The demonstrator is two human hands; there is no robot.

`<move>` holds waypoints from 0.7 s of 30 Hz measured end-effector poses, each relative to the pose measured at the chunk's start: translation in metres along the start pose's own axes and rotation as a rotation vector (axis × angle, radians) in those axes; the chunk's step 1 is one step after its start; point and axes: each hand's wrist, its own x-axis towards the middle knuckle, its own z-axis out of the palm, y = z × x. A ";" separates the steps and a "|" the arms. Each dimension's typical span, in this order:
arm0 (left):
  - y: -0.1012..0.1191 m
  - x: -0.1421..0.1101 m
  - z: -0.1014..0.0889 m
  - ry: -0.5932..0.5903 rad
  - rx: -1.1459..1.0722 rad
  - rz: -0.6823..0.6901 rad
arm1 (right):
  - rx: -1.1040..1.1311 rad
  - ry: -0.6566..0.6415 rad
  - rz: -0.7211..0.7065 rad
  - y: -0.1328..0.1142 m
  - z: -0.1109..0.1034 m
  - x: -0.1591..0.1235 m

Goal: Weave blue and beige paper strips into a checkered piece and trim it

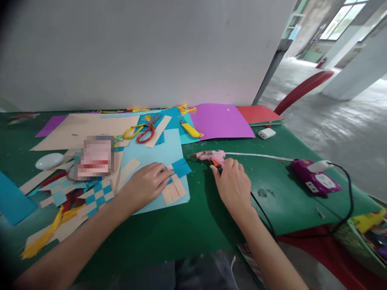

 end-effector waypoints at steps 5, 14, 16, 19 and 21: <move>-0.001 -0.001 0.003 0.032 -0.046 -0.026 | -0.043 -0.015 -0.027 0.000 0.003 -0.001; -0.010 -0.002 -0.003 0.057 -0.383 -0.250 | 0.097 0.110 -0.400 -0.030 -0.020 -0.009; -0.011 -0.002 -0.002 0.068 -0.411 -0.252 | 0.114 0.104 -0.524 -0.046 -0.023 -0.011; -0.011 -0.001 0.001 0.105 -0.406 -0.193 | 0.140 0.013 -0.653 -0.066 -0.021 -0.009; -0.011 0.000 0.003 0.124 -0.378 -0.149 | 0.151 -0.045 -0.647 -0.074 -0.018 -0.007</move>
